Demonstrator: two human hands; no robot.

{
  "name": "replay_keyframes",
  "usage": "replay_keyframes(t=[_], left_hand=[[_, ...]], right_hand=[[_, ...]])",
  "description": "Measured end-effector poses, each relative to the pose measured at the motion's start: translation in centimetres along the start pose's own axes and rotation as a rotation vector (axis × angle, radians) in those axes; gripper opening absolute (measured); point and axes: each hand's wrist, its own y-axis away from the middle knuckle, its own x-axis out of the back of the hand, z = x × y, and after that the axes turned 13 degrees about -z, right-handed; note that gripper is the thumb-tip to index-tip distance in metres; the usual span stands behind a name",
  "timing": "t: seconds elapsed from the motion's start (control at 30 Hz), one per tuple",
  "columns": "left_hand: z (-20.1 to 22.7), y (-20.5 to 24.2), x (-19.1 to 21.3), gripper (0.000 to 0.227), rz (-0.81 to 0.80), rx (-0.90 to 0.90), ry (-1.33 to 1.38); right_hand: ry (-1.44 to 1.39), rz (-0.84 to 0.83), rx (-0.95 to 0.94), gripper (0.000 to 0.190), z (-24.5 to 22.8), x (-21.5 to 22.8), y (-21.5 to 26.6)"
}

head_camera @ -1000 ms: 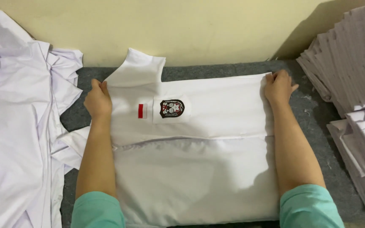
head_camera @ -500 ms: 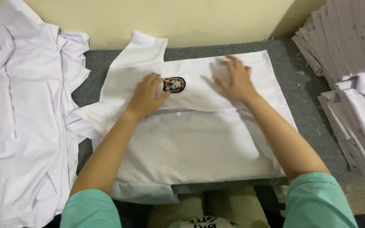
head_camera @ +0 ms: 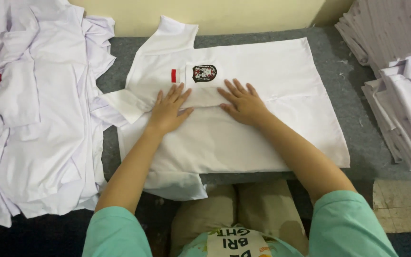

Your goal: Folding a white collared shirt on a work table in a factory setting.

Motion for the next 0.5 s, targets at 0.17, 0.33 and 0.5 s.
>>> replay_keyframes(t=[0.17, 0.33, 0.5], left_hand=[[-3.5, 3.8, 0.6, 0.074, -0.017, 0.304, -0.044], [-7.0, 5.4, -0.3, 0.066, 0.023, 0.416, 0.045], [-7.3, 5.5, -0.3, 0.079, -0.008, 0.446, 0.083]], right_hand=[[0.032, 0.031, -0.319, 0.062, 5.1, 0.3, 4.2], [-0.015, 0.068, -0.531, 0.07, 12.0, -1.3, 7.9], [-0.057, 0.123, -0.629, 0.075, 10.8, -0.6, 10.0]])
